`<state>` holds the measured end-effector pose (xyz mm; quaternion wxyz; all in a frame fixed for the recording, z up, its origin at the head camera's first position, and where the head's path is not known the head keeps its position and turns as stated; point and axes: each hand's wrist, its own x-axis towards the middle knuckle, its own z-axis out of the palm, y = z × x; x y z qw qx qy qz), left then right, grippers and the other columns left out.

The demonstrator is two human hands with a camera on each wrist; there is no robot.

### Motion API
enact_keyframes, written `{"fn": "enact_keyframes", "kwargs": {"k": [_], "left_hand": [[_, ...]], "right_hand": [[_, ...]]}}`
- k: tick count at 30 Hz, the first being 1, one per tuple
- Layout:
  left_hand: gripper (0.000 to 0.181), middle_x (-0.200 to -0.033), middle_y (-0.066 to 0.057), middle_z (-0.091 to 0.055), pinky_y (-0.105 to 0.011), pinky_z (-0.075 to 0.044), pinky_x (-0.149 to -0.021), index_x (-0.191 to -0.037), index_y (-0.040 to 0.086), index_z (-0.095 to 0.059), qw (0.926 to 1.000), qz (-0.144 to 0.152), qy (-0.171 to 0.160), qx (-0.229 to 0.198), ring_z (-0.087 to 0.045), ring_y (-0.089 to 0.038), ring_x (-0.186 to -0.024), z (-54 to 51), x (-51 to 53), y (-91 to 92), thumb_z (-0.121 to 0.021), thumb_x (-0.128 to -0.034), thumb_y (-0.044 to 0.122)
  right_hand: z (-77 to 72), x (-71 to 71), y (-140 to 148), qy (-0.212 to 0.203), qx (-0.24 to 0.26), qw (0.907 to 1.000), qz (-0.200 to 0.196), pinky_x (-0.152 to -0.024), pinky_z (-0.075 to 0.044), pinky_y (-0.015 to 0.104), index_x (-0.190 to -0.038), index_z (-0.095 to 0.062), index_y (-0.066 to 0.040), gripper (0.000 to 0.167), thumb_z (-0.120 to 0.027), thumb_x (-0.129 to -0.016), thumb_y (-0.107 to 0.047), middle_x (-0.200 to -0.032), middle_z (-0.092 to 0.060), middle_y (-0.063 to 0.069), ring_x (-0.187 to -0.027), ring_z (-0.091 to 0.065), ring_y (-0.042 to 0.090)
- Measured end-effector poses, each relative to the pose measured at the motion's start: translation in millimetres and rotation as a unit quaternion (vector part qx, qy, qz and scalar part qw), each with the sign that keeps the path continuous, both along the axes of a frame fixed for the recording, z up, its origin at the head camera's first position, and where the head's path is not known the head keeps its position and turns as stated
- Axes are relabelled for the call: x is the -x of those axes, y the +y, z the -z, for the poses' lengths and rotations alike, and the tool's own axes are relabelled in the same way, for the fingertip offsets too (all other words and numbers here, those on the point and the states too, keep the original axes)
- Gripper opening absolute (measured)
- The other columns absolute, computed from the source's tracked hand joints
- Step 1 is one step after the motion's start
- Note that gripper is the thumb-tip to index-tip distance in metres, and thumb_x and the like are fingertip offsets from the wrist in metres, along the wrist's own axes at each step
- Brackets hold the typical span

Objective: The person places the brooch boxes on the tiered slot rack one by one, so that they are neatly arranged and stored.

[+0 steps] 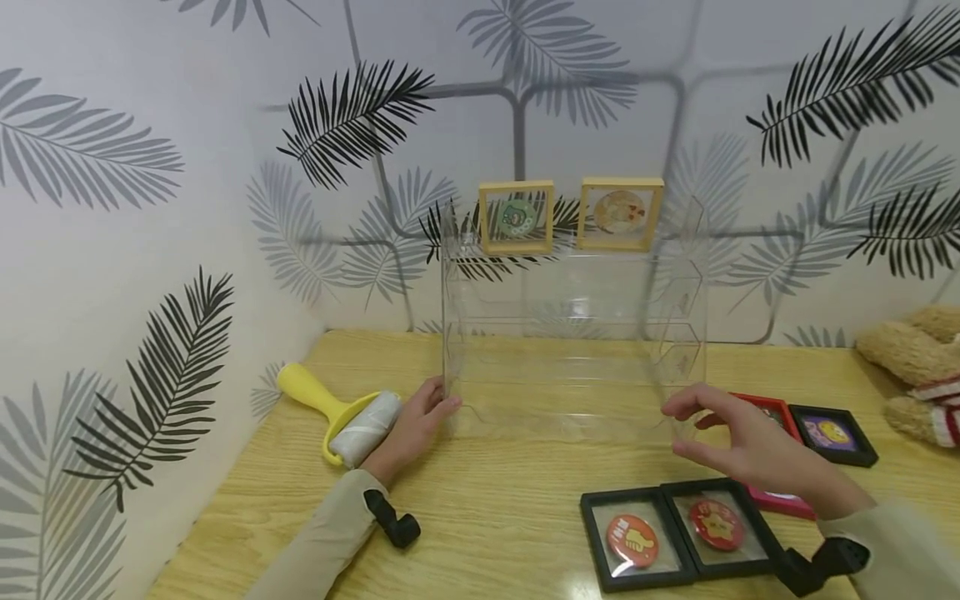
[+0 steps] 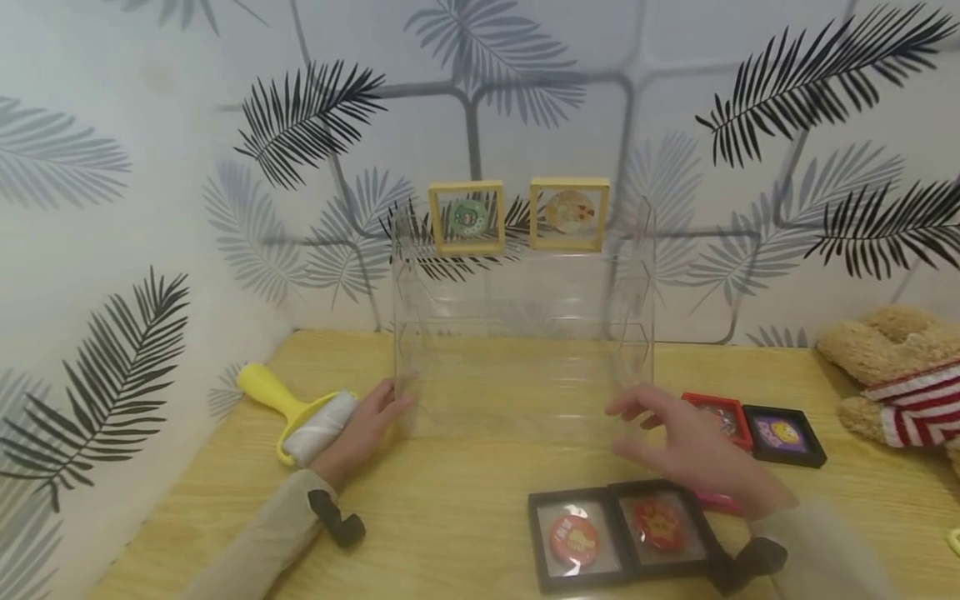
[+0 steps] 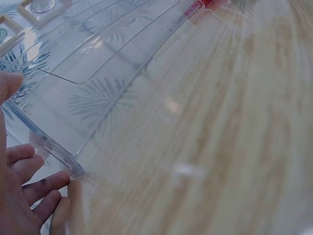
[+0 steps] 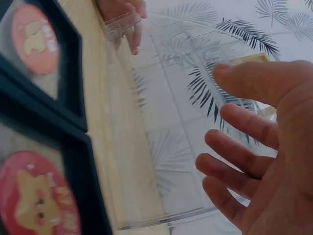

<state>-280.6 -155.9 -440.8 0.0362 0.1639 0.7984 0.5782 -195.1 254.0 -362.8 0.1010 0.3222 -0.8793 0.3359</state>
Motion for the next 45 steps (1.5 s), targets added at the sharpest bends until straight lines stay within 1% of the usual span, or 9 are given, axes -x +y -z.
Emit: {"fn": "enact_keyframes", "kwargs": {"k": [8,12,14,20,24,28,36,40,45], "left_hand": [[0.050,-0.140,-0.023,-0.050,-0.051,-0.036,-0.106,-0.144,0.001,-0.036,1.0000,-0.007,-0.002,0.000,-0.048,-0.034,-0.129,-0.8,0.9,0.3,-0.048,-0.1015,0.024],[0.052,-0.140,-0.023,-0.049,-0.051,-0.035,-0.107,-0.144,0.001,-0.036,0.9999,-0.008,-0.007,-0.003,-0.048,-0.034,-0.129,-1.5,0.3,0.6,-0.050,-0.1010,0.027],[0.052,-0.140,-0.023,-0.049,-0.051,-0.034,-0.108,-0.144,0.001,-0.036,1.0000,-0.006,-0.006,-0.002,-0.047,-0.034,-0.130,-1.8,-0.5,0.6,-0.050,-0.1009,0.027],[0.052,-0.142,-0.023,-0.047,-0.051,-0.034,-0.108,-0.144,0.001,-0.036,1.0000,-0.004,-0.008,-0.003,-0.045,-0.034,-0.132,-0.1,0.2,1.1,-0.050,-0.1007,0.026],[0.052,-0.142,-0.023,-0.047,-0.051,-0.033,-0.108,-0.144,0.001,-0.036,0.9999,-0.001,-0.008,-0.006,-0.045,-0.034,-0.132,0.5,1.5,0.5,-0.050,-0.1009,0.026],[0.052,-0.142,-0.023,-0.048,-0.051,-0.033,-0.108,-0.144,0.000,-0.036,0.9999,-0.001,-0.007,-0.008,-0.046,-0.033,-0.131,0.4,1.6,-0.1,-0.050,-0.1009,0.025],[0.053,-0.140,-0.023,-0.049,-0.052,-0.033,-0.108,-0.144,0.000,-0.036,0.9998,-0.005,-0.008,-0.014,-0.047,-0.034,-0.130,0.7,1.8,0.8,-0.051,-0.1004,0.025],[0.053,-0.143,-0.023,-0.046,-0.051,-0.033,-0.109,-0.144,0.000,-0.036,0.9999,-0.003,-0.010,-0.013,-0.044,-0.034,-0.132,-0.1,1.1,1.1,-0.051,-0.1005,0.025],[0.052,-0.142,-0.024,-0.047,-0.051,-0.033,-0.109,-0.144,0.000,-0.036,0.9999,-0.004,-0.009,-0.011,-0.046,-0.034,-0.131,-0.3,2.4,1.2,-0.051,-0.1008,0.025]], "right_hand": [[30.6,-9.7,1.4,-0.045,-0.029,0.9974,-0.049,-0.083,-0.050,0.028,-0.125,-0.058,-0.015,0.047,-0.077,-0.082,-0.017,-0.123,-0.060,0.001,-0.113,-0.052,-0.002],[41.1,-12.3,2.9,-0.062,-0.052,0.9956,-0.048,-0.089,-0.049,0.026,-0.130,-0.055,-0.017,0.058,-0.079,-0.079,-0.031,-0.127,-0.060,-0.001,-0.118,-0.050,-0.003],[45.3,-13.6,3.9,-0.066,-0.048,0.9944,-0.067,-0.093,-0.047,0.024,-0.133,-0.053,-0.018,0.065,-0.081,-0.076,-0.031,-0.130,-0.059,0.000,-0.121,-0.049,-0.001],[54.1,-18.4,4.6,-0.107,-0.010,0.9829,-0.149,-0.097,-0.042,0.023,-0.142,-0.043,-0.011,0.085,-0.087,-0.069,-0.018,-0.137,-0.053,0.007,-0.127,-0.045,0.002],[56.6,-19.9,3.1,-0.127,-0.018,0.9790,-0.158,-0.099,-0.040,0.022,-0.144,-0.039,-0.012,0.091,-0.088,-0.068,-0.023,-0.139,-0.051,0.008,-0.127,-0.045,0.003],[58.8,-20.4,2.6,-0.110,-0.033,0.9781,-0.173,-0.098,-0.041,0.023,-0.147,-0.035,-0.008,0.098,-0.088,-0.066,-0.027,-0.141,-0.050,0.008,-0.127,-0.046,0.008],[62.5,-26.2,0.9,-0.054,-0.108,0.9834,-0.135,-0.089,-0.033,0.038,-0.146,-0.033,-0.014,0.101,-0.082,-0.068,-0.053,-0.141,-0.046,0.000,-0.122,-0.040,0.008],[61.5,-29.4,-2.5,-0.074,-0.113,0.9847,-0.110,-0.089,-0.033,0.037,-0.144,-0.035,-0.020,0.095,-0.081,-0.068,-0.055,-0.137,-0.046,-0.005,-0.117,-0.040,0.006],[54.8,-31.8,-9.4,-0.114,-0.102,0.9845,-0.085,-0.090,-0.036,0.036,-0.141,-0.036,-0.022,0.092,-0.085,-0.067,-0.046,-0.133,-0.045,-0.005,-0.113,-0.041,0.007]]}}
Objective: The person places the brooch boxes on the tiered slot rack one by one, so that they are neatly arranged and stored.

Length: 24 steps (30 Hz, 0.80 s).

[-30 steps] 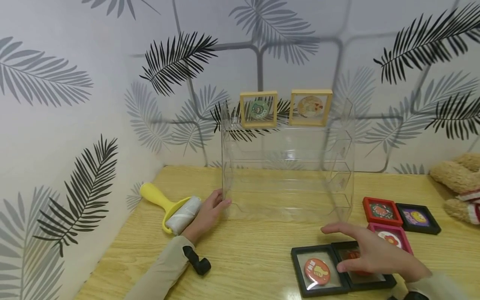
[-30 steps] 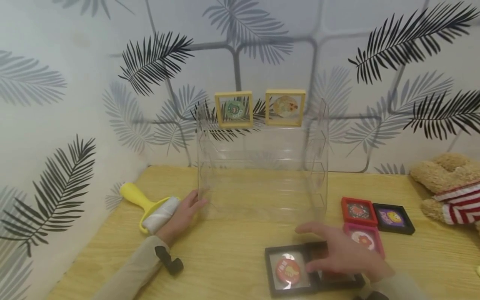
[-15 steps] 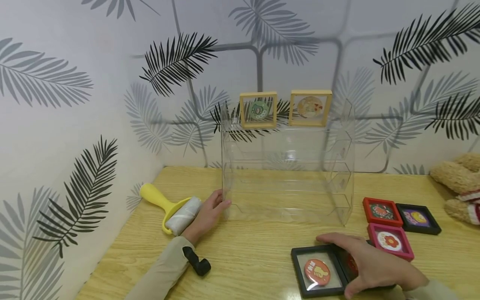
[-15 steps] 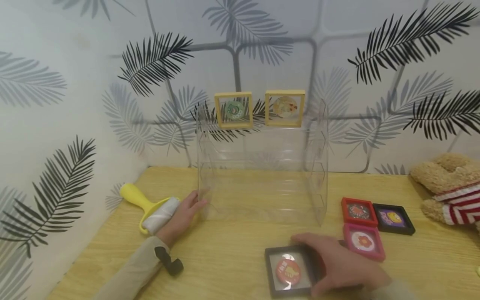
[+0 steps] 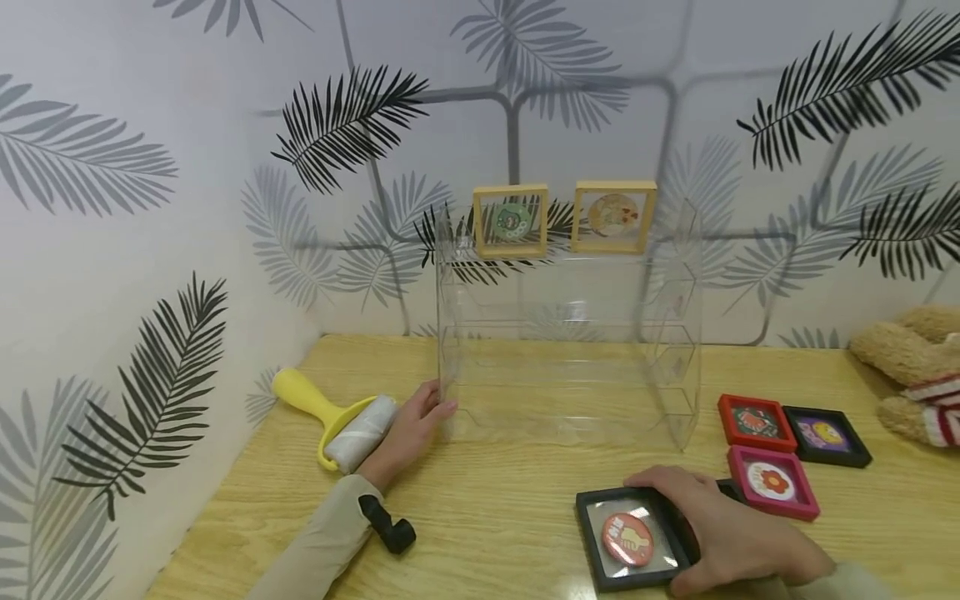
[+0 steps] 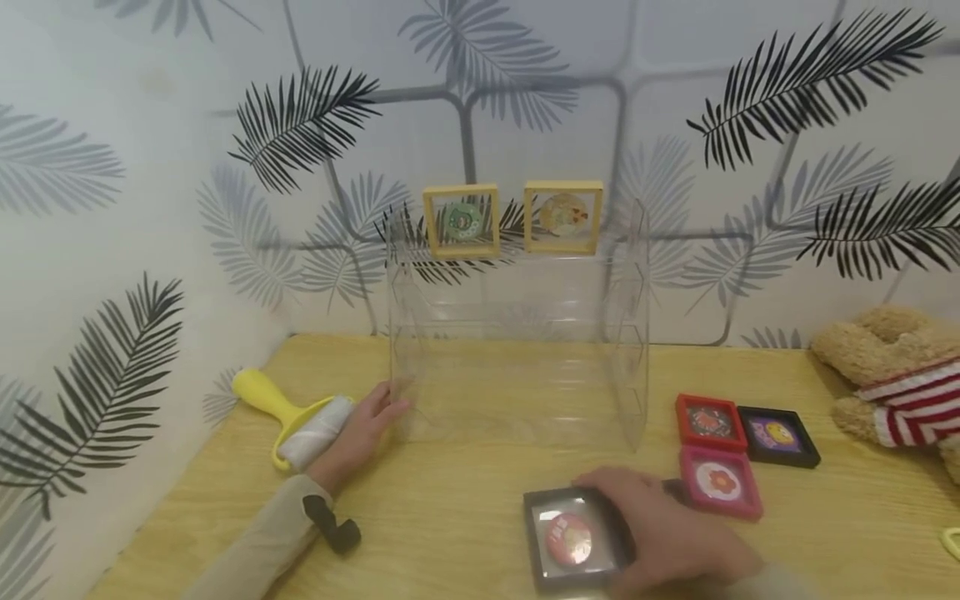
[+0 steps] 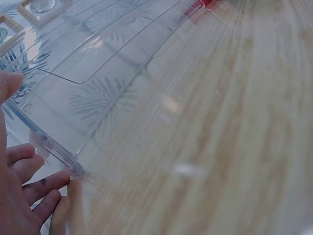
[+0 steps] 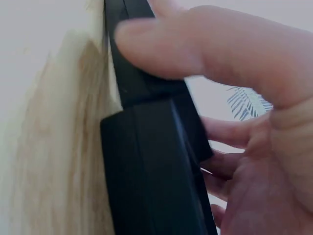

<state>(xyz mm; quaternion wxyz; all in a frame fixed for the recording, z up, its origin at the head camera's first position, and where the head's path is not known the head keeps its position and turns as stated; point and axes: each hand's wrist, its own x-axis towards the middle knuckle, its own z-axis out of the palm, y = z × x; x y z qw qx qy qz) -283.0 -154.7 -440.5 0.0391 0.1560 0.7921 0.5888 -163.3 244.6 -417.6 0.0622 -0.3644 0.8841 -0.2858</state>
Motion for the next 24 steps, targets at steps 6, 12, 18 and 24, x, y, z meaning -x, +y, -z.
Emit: {"fn": "enact_keyframes", "kwargs": {"k": [6,12,18,24], "left_hand": [[0.053,-0.140,-0.024,-0.049,-0.051,-0.034,-0.108,-0.144,0.000,-0.035,0.9999,-0.001,0.004,0.009,-0.047,-0.034,-0.130,-0.9,-1.7,-0.9,-0.050,-0.1008,0.027],[0.054,-0.142,-0.025,-0.046,-0.051,-0.033,-0.109,-0.145,0.001,-0.035,0.9999,0.000,0.001,0.011,-0.045,-0.034,-0.132,-0.5,-2.2,-0.9,-0.050,-0.1008,0.028],[0.054,-0.144,-0.025,-0.044,-0.051,-0.032,-0.110,-0.145,0.000,-0.034,1.0000,0.002,0.001,0.007,-0.044,-0.034,-0.134,-1.3,-2.8,-0.3,-0.050,-0.1008,0.027],[0.053,-0.144,-0.025,-0.044,-0.051,-0.033,-0.109,-0.145,0.000,-0.035,1.0000,0.003,0.004,0.006,-0.044,-0.035,-0.133,-1.3,-3.3,-0.3,-0.050,-0.1008,0.025]], "right_hand": [[-9.2,-2.5,-7.5,-0.015,0.045,0.9983,0.033,-0.085,-0.044,0.022,-0.144,-0.031,-0.018,0.098,-0.088,-0.065,-0.033,-0.127,-0.047,0.002,-0.105,-0.045,0.007],[-10.9,0.8,-10.2,-0.058,0.141,0.9869,0.053,-0.076,-0.050,0.021,-0.145,-0.025,-0.013,0.101,-0.088,-0.067,-0.016,-0.126,-0.046,0.016,-0.104,-0.055,0.007],[-6.3,4.1,-7.5,-0.113,0.254,0.9602,0.025,-0.050,-0.048,0.027,-0.144,-0.021,-0.004,0.100,-0.084,-0.067,0.001,-0.106,-0.049,0.011,-0.079,-0.059,0.012],[-2.2,6.8,-7.1,-0.116,0.305,0.9452,-0.020,-0.054,-0.055,0.032,-0.134,-0.027,0.007,0.066,-0.068,-0.082,0.010,-0.093,-0.062,0.002,-0.069,-0.066,0.016]]}}
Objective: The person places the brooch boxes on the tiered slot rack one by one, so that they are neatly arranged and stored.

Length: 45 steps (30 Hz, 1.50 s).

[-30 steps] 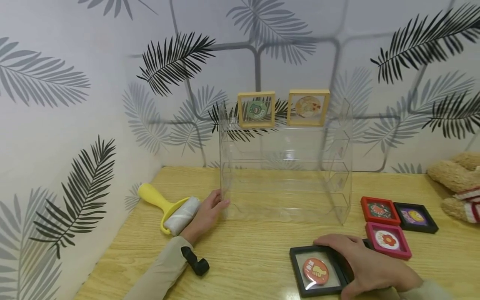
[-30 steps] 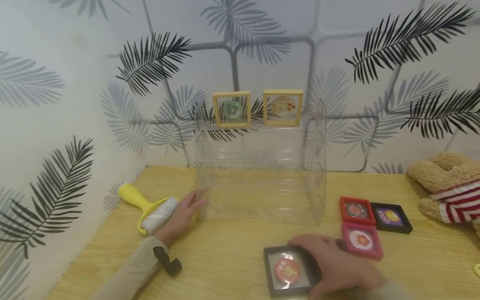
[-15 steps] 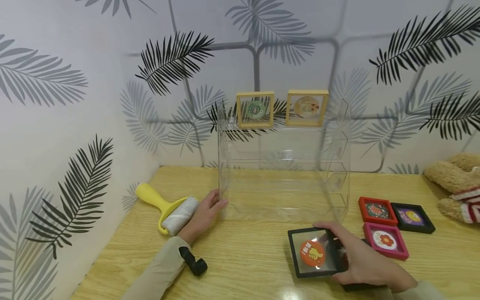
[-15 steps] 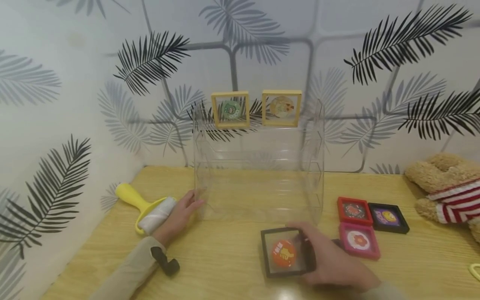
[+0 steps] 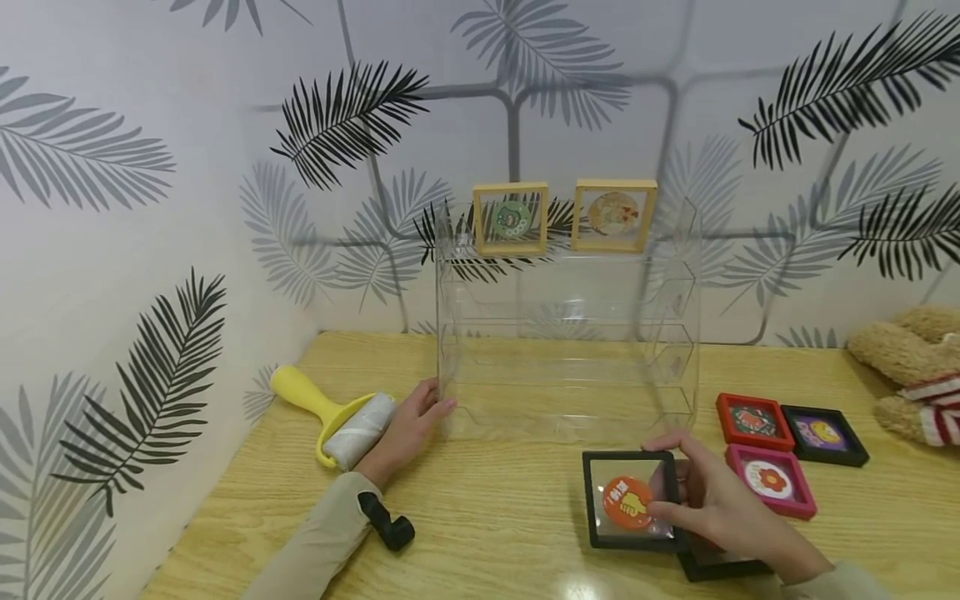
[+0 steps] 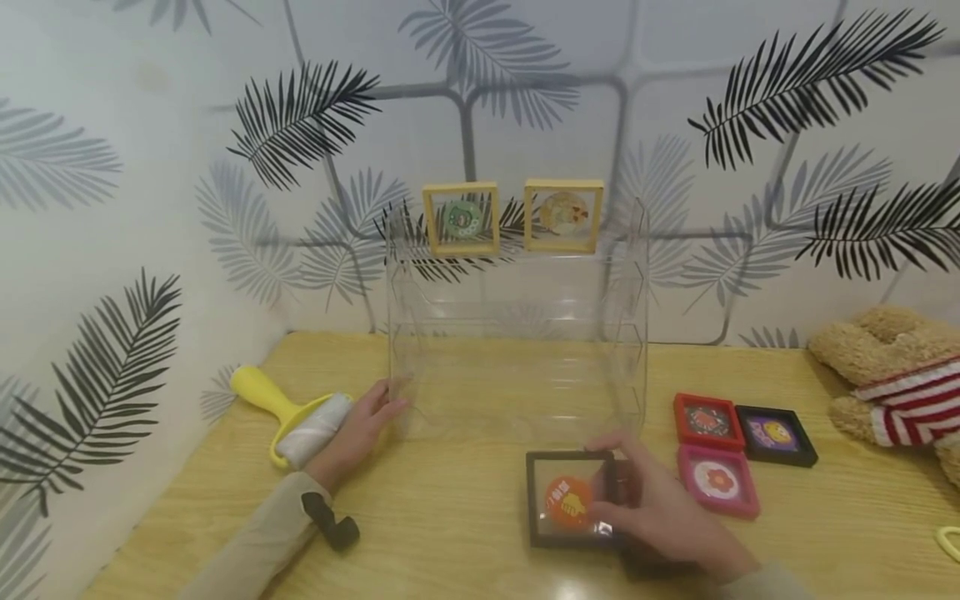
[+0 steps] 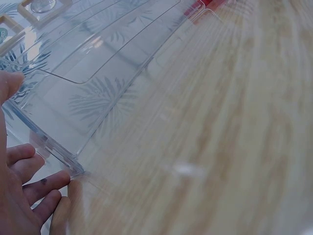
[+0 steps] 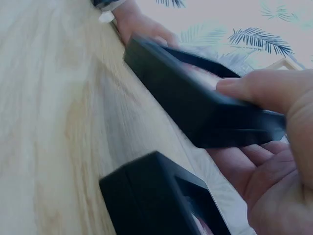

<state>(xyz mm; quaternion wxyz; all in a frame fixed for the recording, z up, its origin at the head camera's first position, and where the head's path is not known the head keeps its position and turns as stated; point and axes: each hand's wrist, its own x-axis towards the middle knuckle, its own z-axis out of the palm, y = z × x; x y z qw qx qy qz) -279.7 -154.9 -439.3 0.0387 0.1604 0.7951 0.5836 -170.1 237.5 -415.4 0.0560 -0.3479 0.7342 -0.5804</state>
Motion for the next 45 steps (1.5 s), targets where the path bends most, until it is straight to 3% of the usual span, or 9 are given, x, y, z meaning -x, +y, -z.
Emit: {"fn": "enact_keyframes", "kwargs": {"k": [2,9,13,20,25,33,36,40,45], "left_hand": [[0.053,-0.144,-0.025,-0.044,-0.051,-0.033,-0.109,-0.145,0.000,-0.034,1.0000,0.000,0.001,-0.002,-0.044,-0.035,-0.133,-0.3,0.3,0.1,-0.050,-0.1009,0.025],[0.053,-0.145,-0.025,-0.043,-0.053,-0.033,-0.109,-0.145,0.000,-0.034,1.0000,-0.002,0.001,-0.005,-0.043,-0.036,-0.134,-0.2,0.5,0.6,-0.050,-0.1008,0.025],[0.053,-0.144,-0.024,-0.045,-0.052,-0.033,-0.108,-0.145,0.001,-0.035,1.0000,-0.005,-0.002,-0.003,-0.044,-0.035,-0.133,1.4,1.9,0.4,-0.051,-0.1006,0.025],[0.053,-0.143,-0.025,-0.045,-0.051,-0.034,-0.108,-0.145,-0.001,-0.035,1.0000,-0.005,0.001,-0.005,-0.044,-0.036,-0.133,3.0,3.5,0.7,-0.051,-0.1007,0.024],[0.053,-0.142,-0.025,-0.047,-0.052,-0.034,-0.108,-0.144,0.000,-0.037,0.9999,-0.016,0.006,0.003,-0.045,-0.036,-0.132,6.6,1.8,-0.2,-0.053,-0.0997,0.026],[0.057,-0.146,-0.023,-0.042,-0.052,-0.032,-0.110,-0.145,0.001,-0.036,0.9997,-0.023,0.001,0.009,-0.039,-0.035,-0.137,7.9,1.1,-1.9,-0.053,-0.0991,0.030],[0.058,-0.147,-0.023,-0.042,-0.052,-0.032,-0.110,-0.145,0.001,-0.036,0.9997,-0.023,0.001,0.010,-0.039,-0.035,-0.137,6.4,2.0,-1.5,-0.053,-0.0989,0.030],[0.056,-0.145,-0.023,-0.044,-0.052,-0.033,-0.109,-0.145,0.001,-0.036,0.9997,-0.021,0.004,0.007,-0.041,-0.035,-0.136,3.8,2.7,-0.2,-0.053,-0.0992,0.029],[0.054,-0.146,-0.023,-0.043,-0.053,-0.033,-0.109,-0.145,0.002,-0.037,0.9998,-0.020,0.003,0.008,-0.041,-0.036,-0.136,2.3,3.0,-0.1,-0.052,-0.0998,0.028]], "right_hand": [[-1.1,0.3,-1.6,0.025,-0.004,0.9992,0.032,-0.049,-0.052,0.030,-0.128,-0.033,0.007,0.051,-0.063,-0.087,0.009,-0.087,-0.064,0.001,-0.063,-0.064,0.013],[-12.5,2.6,-5.9,0.079,-0.028,0.9865,0.141,-0.039,-0.042,0.024,-0.119,-0.048,-0.008,0.034,-0.056,-0.092,0.009,-0.071,-0.058,-0.007,-0.049,-0.050,0.004],[-21.2,8.0,-8.9,0.099,-0.034,0.9786,0.177,-0.043,-0.045,0.025,-0.115,-0.049,-0.002,0.027,-0.055,-0.092,0.009,-0.074,-0.063,-0.007,-0.053,-0.054,0.004],[-32.2,15.8,-20.2,0.090,-0.071,0.9665,0.230,-0.045,-0.043,0.027,-0.118,-0.049,-0.005,0.021,-0.052,-0.098,-0.002,-0.071,-0.061,-0.001,-0.052,-0.054,0.010],[-40.7,25.0,-32.3,0.090,-0.113,0.9526,0.268,-0.050,-0.043,0.026,-0.120,-0.046,0.003,0.024,-0.047,-0.102,-0.013,-0.075,-0.061,0.005,-0.058,-0.054,0.007],[-71.8,41.7,-52.9,0.109,-0.145,0.9286,0.324,-0.050,-0.037,0.026,-0.116,-0.048,-0.001,0.028,-0.038,-0.105,-0.025,-0.073,-0.061,0.007,-0.053,-0.048,0.007],[-89.2,50.1,-57.1,0.119,-0.128,0.9324,0.316,-0.046,-0.038,0.027,-0.118,-0.050,-0.003,0.029,-0.039,-0.105,-0.026,-0.072,-0.065,0.009,-0.046,-0.045,0.009],[-111.5,61.3,-60.9,0.108,-0.098,0.9480,0.283,-0.044,-0.044,0.029,-0.121,-0.050,-0.005,0.028,-0.043,-0.104,-0.026,-0.073,-0.067,0.010,-0.045,-0.051,0.013],[-135.4,76.4,-67.4,0.105,-0.086,0.9533,0.270,-0.044,-0.049,0.032,-0.121,-0.051,-0.005,0.028,-0.047,-0.102,-0.024,-0.077,-0.069,0.012,-0.046,-0.055,0.016]]}}
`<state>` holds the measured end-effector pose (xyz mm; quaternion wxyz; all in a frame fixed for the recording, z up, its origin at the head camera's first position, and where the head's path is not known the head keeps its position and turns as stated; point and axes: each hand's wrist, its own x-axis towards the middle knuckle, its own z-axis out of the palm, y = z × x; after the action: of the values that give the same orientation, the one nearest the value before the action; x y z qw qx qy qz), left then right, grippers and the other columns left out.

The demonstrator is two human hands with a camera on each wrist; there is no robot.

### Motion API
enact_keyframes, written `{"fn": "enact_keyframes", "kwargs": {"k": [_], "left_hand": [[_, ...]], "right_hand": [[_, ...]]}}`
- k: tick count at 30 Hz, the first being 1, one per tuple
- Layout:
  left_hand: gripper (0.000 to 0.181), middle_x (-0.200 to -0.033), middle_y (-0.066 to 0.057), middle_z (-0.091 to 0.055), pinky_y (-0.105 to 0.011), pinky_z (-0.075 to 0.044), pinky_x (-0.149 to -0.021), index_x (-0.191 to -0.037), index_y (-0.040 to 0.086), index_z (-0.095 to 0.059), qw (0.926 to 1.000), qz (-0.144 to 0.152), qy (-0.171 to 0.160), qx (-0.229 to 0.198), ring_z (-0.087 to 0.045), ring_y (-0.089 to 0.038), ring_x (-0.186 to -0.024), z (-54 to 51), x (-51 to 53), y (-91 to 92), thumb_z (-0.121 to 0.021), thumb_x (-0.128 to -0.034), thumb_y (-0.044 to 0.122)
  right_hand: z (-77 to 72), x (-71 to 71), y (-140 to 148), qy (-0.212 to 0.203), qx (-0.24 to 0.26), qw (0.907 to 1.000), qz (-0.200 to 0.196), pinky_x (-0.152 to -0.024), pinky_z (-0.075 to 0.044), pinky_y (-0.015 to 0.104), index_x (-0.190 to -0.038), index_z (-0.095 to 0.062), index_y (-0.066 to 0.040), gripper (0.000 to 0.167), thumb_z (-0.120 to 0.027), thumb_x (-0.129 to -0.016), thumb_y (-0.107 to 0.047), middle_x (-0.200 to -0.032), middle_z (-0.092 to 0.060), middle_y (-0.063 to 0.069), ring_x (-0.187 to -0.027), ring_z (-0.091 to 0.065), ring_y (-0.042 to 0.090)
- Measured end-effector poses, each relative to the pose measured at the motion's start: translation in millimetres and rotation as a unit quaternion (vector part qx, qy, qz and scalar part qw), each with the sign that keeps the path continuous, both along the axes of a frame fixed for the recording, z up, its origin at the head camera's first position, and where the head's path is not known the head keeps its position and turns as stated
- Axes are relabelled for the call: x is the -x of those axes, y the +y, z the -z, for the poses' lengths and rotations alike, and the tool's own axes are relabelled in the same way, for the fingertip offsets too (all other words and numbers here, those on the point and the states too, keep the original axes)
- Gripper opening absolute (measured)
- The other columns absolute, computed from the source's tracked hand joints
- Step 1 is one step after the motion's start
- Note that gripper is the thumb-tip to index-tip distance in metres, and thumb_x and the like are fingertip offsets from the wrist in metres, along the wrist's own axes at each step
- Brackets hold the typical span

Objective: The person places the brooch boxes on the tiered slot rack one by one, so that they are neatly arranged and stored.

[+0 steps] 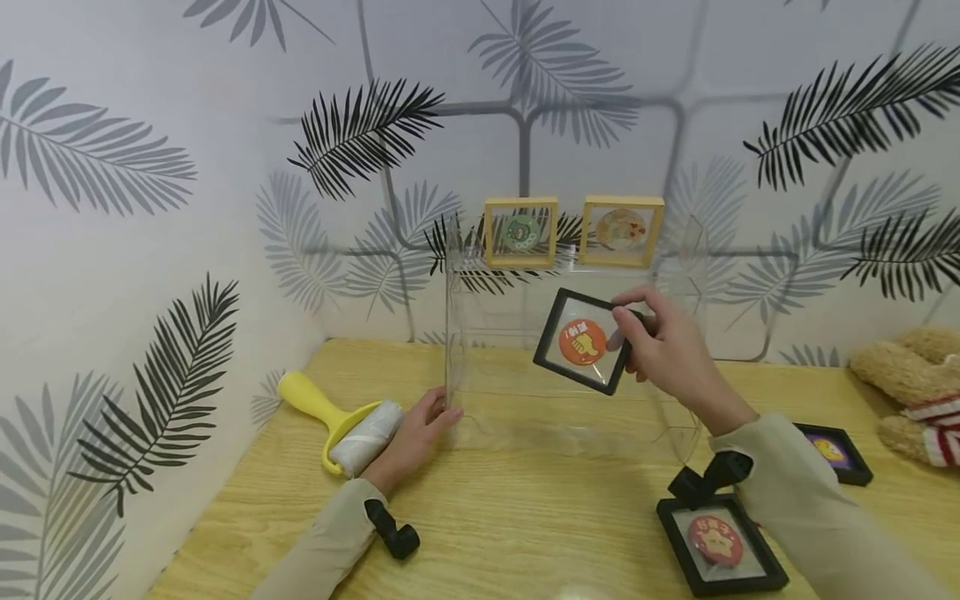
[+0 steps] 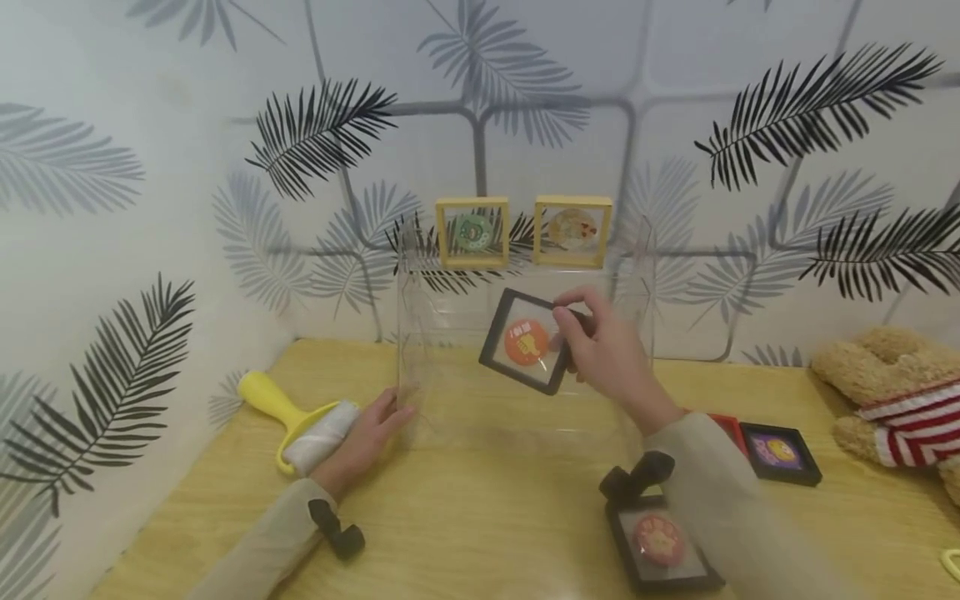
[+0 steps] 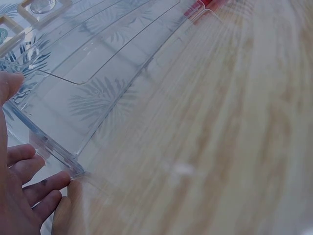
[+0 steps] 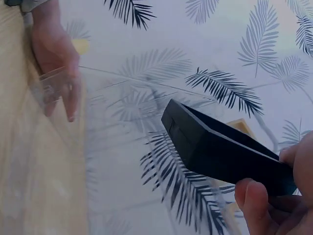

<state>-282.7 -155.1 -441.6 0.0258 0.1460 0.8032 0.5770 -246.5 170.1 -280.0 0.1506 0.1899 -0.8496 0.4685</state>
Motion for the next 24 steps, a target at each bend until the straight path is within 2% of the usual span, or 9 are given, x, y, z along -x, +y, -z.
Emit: {"fn": "enact_keyframes", "kwargs": {"k": [4,6,10,17,20,24], "left_hand": [[0.054,-0.147,-0.022,-0.041,-0.052,-0.031,-0.110,-0.145,0.004,-0.036,1.0000,0.003,-0.003,0.001,-0.039,-0.035,-0.137,0.8,0.1,-0.1,-0.052,-0.1000,0.028],[0.053,-0.148,-0.022,-0.041,-0.053,-0.031,-0.110,-0.145,0.003,-0.036,1.0000,0.003,-0.003,0.000,-0.039,-0.035,-0.137,0.9,0.1,-0.1,-0.051,-0.1002,0.027],[0.053,-0.147,-0.023,-0.042,-0.053,-0.032,-0.110,-0.146,0.004,-0.036,1.0000,0.003,-0.006,-0.003,-0.040,-0.035,-0.136,0.4,-1.6,-0.7,-0.051,-0.1003,0.026],[0.053,-0.144,-0.024,-0.045,-0.052,-0.035,-0.107,-0.145,0.001,-0.035,0.9999,0.010,0.004,0.003,-0.046,-0.036,-0.132,-2.1,-6.8,-2.1,-0.050,-0.1007,0.025],[0.052,-0.145,-0.024,-0.043,-0.052,-0.033,-0.109,-0.145,0.001,-0.036,0.9998,0.019,0.003,-0.006,-0.044,-0.036,-0.133,-2.3,-5.5,-1.6,-0.050,-0.1009,0.024],[0.052,-0.147,-0.024,-0.041,-0.052,-0.032,-0.110,-0.145,0.001,-0.035,0.9997,0.024,0.001,-0.006,-0.043,-0.036,-0.134,-2.6,-4.0,-1.9,-0.050,-0.1011,0.025]], "right_hand": [[-16.4,11.9,-5.3,0.010,-0.001,0.9997,-0.023,-0.047,-0.051,0.031,-0.121,-0.051,-0.002,0.027,-0.051,-0.101,-0.019,-0.085,-0.069,0.019,-0.053,-0.062,0.016],[-24.2,18.3,-8.3,0.023,-0.005,0.9991,-0.036,-0.048,-0.052,0.030,-0.121,-0.051,0.000,0.027,-0.054,-0.099,-0.016,-0.091,-0.069,0.024,-0.056,-0.064,0.013],[-34.8,31.8,-15.0,0.058,-0.012,0.9974,-0.041,-0.049,-0.051,0.028,-0.116,-0.054,0.001,0.025,-0.059,-0.096,-0.014,-0.100,-0.068,0.025,-0.055,-0.061,0.006],[-39.2,49.8,-27.0,0.103,-0.014,0.9944,-0.015,-0.053,-0.053,0.027,-0.115,-0.056,0.000,0.023,-0.059,-0.095,-0.010,-0.100,-0.064,0.020,-0.060,-0.058,0.002],[-41.3,56.3,-31.7,0.124,-0.042,0.9914,-0.009,-0.054,-0.053,0.023,-0.117,-0.057,-0.002,0.023,-0.058,-0.096,-0.009,-0.095,-0.063,0.018,-0.063,-0.058,0.003],[-39.3,65.6,-37.2,0.141,-0.086,0.9863,-0.006,-0.054,-0.050,0.021,-0.118,-0.059,-0.004,0.022,-0.057,-0.096,-0.009,-0.088,-0.065,0.017,-0.061,-0.060,0.012]]}}
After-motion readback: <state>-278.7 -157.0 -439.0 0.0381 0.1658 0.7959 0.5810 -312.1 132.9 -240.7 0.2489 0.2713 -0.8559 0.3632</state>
